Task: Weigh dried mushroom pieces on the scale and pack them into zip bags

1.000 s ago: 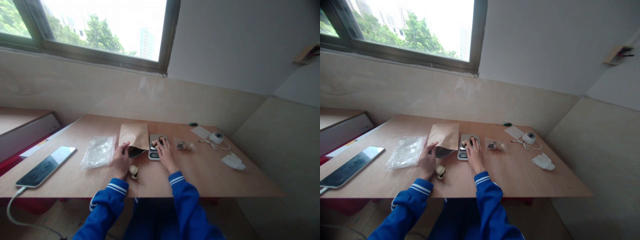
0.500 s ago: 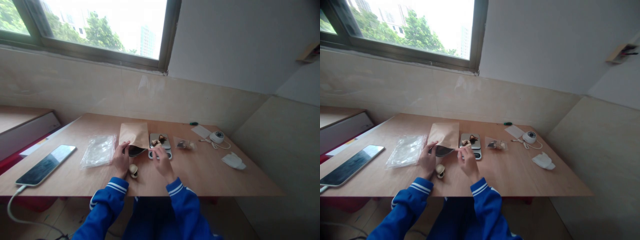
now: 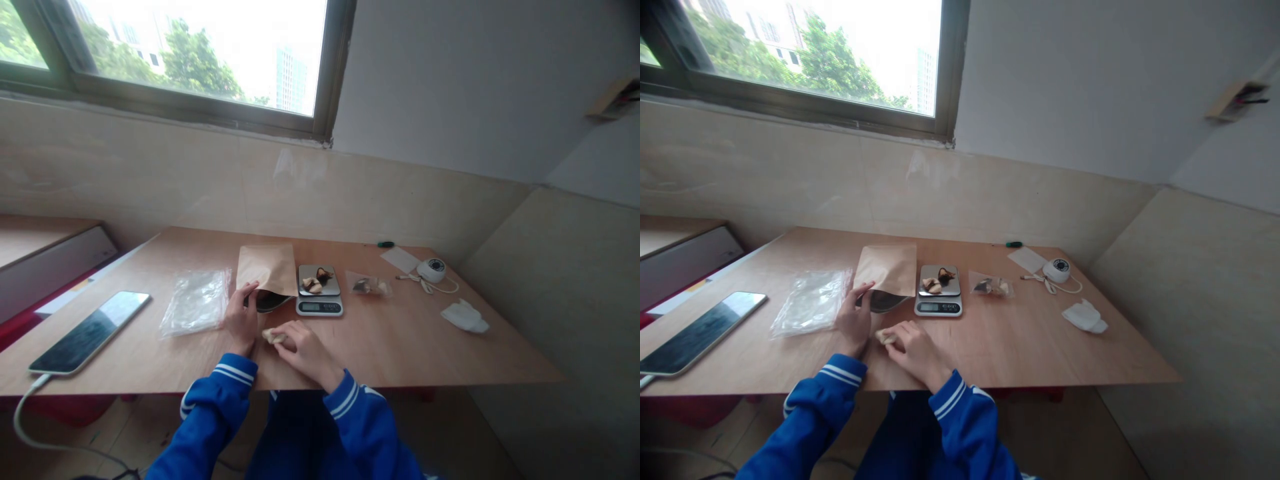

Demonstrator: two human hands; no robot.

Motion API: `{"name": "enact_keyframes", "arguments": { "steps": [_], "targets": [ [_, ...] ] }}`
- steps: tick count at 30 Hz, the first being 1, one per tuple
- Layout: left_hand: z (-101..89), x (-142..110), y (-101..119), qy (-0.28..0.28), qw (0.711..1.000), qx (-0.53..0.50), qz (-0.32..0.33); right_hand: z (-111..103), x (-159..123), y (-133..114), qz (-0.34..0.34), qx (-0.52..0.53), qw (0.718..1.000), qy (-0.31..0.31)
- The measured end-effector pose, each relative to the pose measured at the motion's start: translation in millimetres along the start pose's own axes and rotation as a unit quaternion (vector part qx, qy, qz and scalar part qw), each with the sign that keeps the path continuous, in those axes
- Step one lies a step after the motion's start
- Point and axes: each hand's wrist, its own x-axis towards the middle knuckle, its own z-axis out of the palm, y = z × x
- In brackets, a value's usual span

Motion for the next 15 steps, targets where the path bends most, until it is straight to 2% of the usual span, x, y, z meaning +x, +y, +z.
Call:
{"name": "enact_keyframes", "arguments": {
  "steps": [3, 7, 11, 15],
  "targets": [
    [0.6, 0, -1, 0.003, 1.0, -0.001, -0.001, -26, -3, 10, 0.023, 0.035, 0.996, 0.078],
    [0.9, 1, -2, 0.006, 1.0, -0.007, 0.002, -59, -6, 47, 0.094, -0.003, 0.975, 0.202],
    [0.3, 1, -1, 0.007, 1.0, -0.006, 0.005, -75, 2, 86, 0.128, -0.11, 0.961, 0.221],
    [-0.3, 1, -1, 0.007, 1.0, -0.003, 0.004, -74, 16, 107, 0.123, -0.169, 0.958, 0.196]
  ]
}}
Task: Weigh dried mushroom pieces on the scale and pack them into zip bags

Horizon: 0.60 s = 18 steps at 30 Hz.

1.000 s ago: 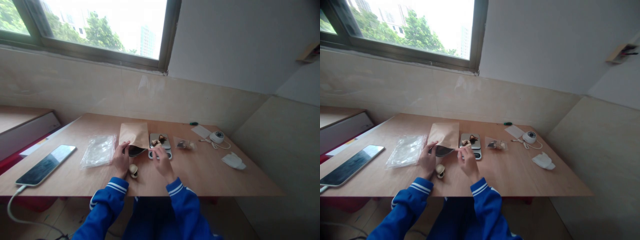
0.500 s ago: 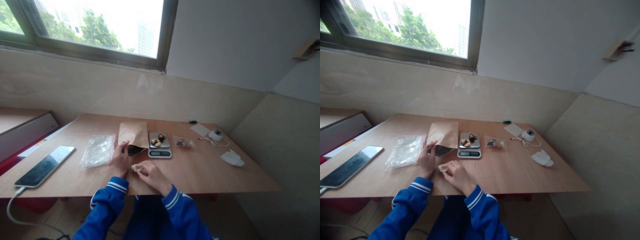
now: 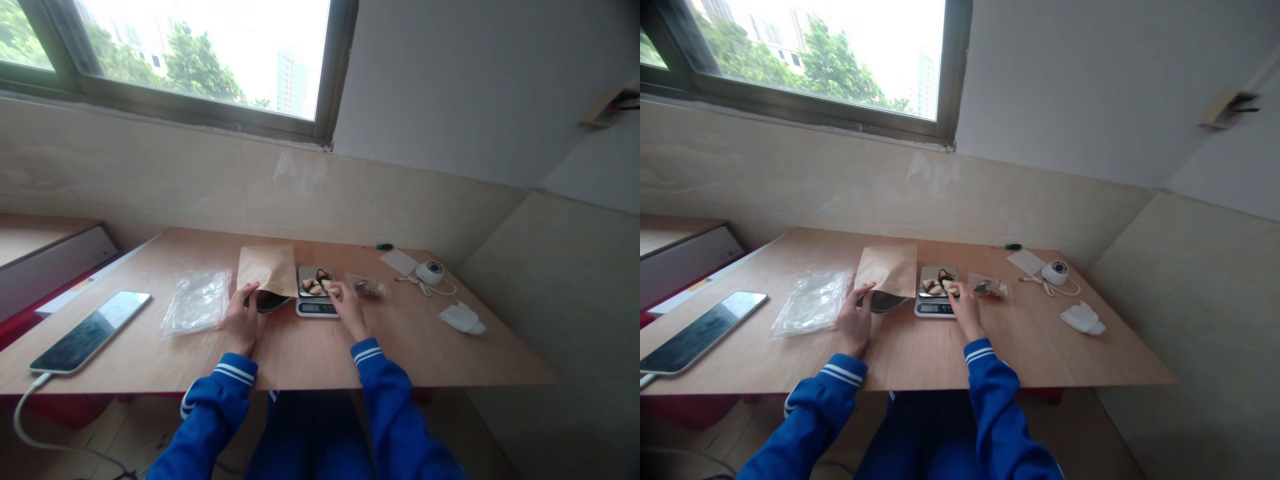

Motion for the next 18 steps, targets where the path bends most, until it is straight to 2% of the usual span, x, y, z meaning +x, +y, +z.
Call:
{"name": "enact_keyframes", "arguments": {
  "steps": [4, 8, 11, 14, 18],
  "targets": [
    [-0.1, 0, 0, -0.002, 1.0, 0.0, -0.002, 7, -2, -3, -0.025, 0.003, 0.999, 0.025],
    [0.1, 0, 0, -0.003, 1.0, 0.003, 0.0, 5, -30, -15, -0.027, 0.032, 0.996, 0.077],
    [0.1, 0, 0, 0.0, 1.0, 0.005, -0.001, 2, -54, -22, -0.031, 0.059, 0.994, 0.084],
    [0.1, -1, 0, -0.006, 1.0, 0.001, -0.002, -2, -68, -25, -0.017, 0.076, 0.993, 0.086],
    [-0.1, -2, -1, -0.006, 1.0, 0.001, -0.004, -5, -71, -24, 0.017, 0.089, 0.99, 0.105]
  ]
}}
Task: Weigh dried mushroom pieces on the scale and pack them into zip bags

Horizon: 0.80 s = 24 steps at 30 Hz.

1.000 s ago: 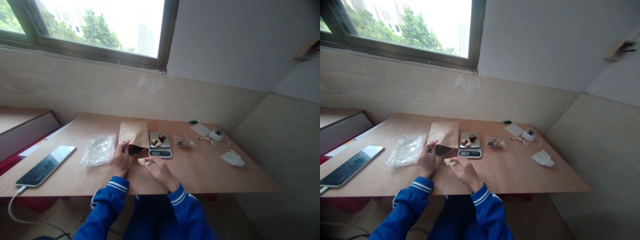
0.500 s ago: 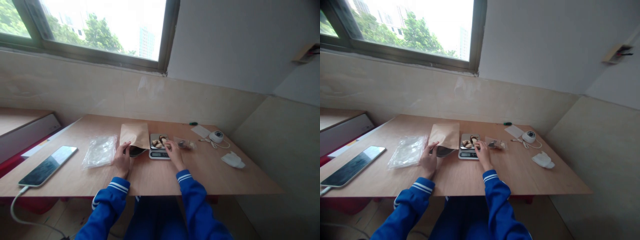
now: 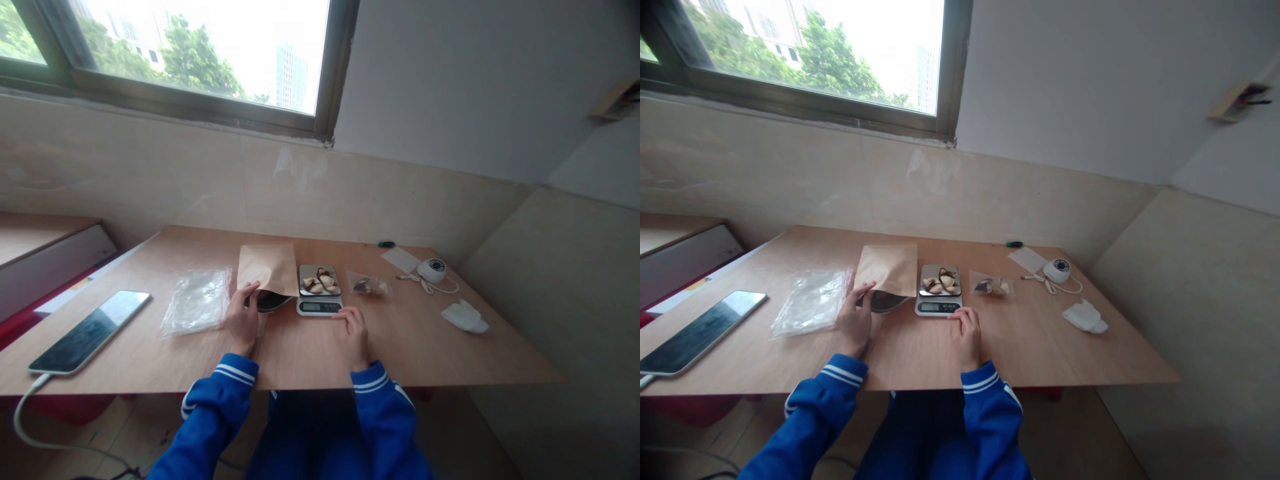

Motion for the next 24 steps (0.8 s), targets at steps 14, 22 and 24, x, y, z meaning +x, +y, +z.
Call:
{"name": "enact_keyframes", "arguments": {
  "steps": [14, 22, 24],
  "targets": [
    [-0.2, 1, 3, 0.0, 1.0, -0.013, -0.005, -3, -6, -9, -0.022, -0.002, 0.999, -0.036],
    [-1.2, 1, 7, 0.0, 1.0, -0.013, -0.01, 45, -14, -76, -0.104, 0.066, 0.968, -0.218],
    [-3.0, 1, 10, 0.0, 1.0, -0.014, -0.015, 68, -9, -92, -0.105, 0.03, 0.958, -0.265]
  ]
}}
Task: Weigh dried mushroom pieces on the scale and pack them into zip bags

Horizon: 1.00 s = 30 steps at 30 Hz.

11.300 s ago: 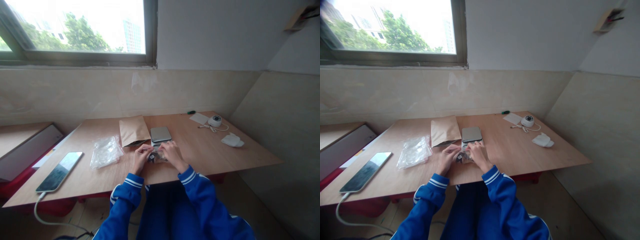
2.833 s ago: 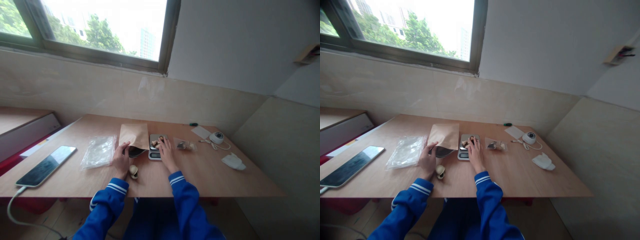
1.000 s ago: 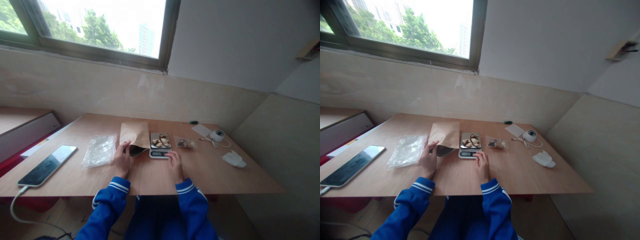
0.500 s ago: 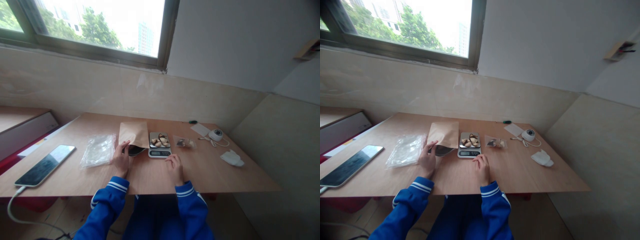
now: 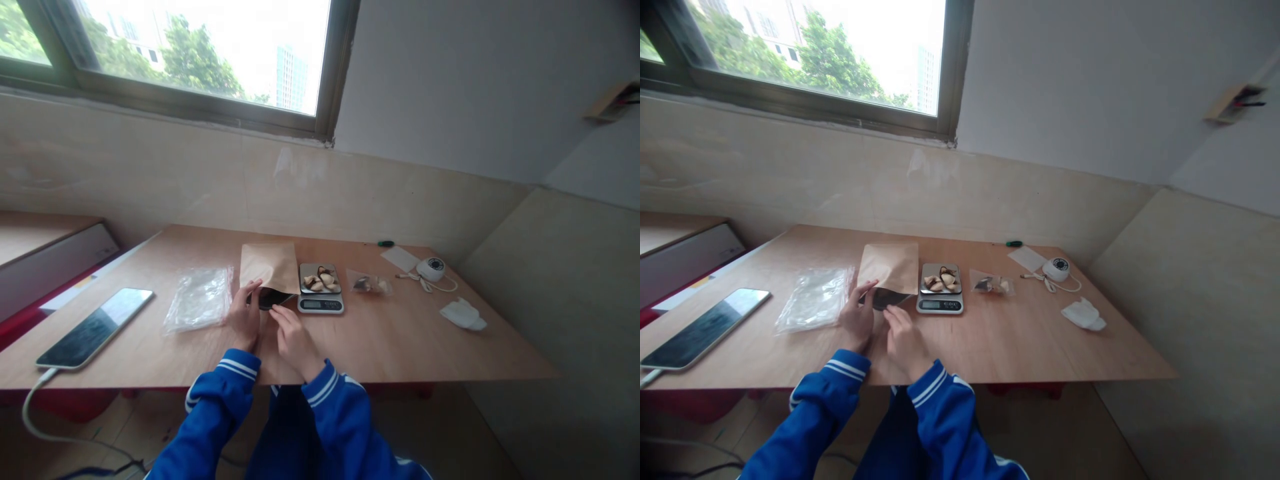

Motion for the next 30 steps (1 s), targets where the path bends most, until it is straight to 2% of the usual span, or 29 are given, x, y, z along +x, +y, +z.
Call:
{"name": "enact_keyframes", "arguments": {
  "steps": [4, 8, 11, 18, 25, 30],
  "targets": [
    [-1.9, -2, 4, -0.002, 1.0, -0.002, -0.01, 21, 37, -9, 0.048, -0.104, 0.992, -0.06],
    [-0.9, -2, 4, 0.005, 1.0, -0.011, -0.012, 25, 61, -6, 0.117, -0.195, 0.968, -0.107],
    [-0.3, -2, 3, 0.001, 1.0, -0.02, -0.017, 27, 69, 0, 0.139, -0.215, 0.958, -0.133],
    [-1.3, -2, 2, -0.006, 1.0, -0.024, -0.013, 34, 66, 7, 0.172, -0.199, 0.96, -0.093],
    [-1.5, -2, 2, -0.006, 1.0, -0.018, -0.01, 33, 64, 8, 0.18, -0.196, 0.961, -0.075],
    [-1.0, -2, 1, -0.005, 1.0, -0.018, -0.007, 32, 60, 12, 0.169, -0.149, 0.974, -0.04]
  ]
}}
